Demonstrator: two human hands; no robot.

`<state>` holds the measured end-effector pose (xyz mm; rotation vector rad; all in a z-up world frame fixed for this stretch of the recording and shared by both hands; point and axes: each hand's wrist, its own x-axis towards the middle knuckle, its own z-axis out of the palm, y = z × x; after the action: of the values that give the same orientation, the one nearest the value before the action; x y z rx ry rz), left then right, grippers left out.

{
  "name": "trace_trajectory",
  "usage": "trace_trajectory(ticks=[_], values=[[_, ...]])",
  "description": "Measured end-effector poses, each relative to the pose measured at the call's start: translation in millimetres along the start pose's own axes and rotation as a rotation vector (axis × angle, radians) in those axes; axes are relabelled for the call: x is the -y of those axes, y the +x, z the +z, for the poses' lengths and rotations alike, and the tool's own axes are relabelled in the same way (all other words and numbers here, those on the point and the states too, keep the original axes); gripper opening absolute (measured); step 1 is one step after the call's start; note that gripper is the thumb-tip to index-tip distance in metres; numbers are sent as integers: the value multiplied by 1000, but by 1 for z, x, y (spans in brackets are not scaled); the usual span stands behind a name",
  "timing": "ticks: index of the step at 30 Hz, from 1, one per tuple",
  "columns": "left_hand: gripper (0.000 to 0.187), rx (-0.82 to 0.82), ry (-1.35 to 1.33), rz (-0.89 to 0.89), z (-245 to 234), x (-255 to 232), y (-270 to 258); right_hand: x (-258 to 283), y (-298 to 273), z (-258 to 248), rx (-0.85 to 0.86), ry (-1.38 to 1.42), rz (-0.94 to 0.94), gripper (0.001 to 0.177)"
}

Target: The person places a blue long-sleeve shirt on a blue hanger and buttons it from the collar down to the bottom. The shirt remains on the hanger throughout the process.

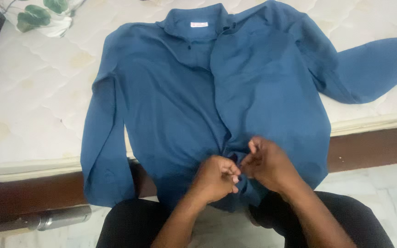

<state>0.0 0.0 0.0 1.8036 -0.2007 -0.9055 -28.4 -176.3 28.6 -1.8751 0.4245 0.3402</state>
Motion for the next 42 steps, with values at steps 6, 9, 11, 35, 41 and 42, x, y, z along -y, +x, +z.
trace_trajectory(ticks=[6,9,11,35,41,42], values=[[11,-19,-78,21,-7,10,6,10,-4,0,-24,24,78,30],[12,-36,30,-26,-6,10,6,1,0,0,3,-70,10,22],[13,-37,-30,-22,-6,11,4,-6,2,-1,10,-110,-16,22],[37,-754,-227,-109,-46,1,42,9,61,35,-347,118,88,11],[38,-835,-309,-58,-57,10,50,12,72,33,-374,137,76,15],[39,-861,-315,-32,-57,15,54,10,76,32,-364,115,99,16]])
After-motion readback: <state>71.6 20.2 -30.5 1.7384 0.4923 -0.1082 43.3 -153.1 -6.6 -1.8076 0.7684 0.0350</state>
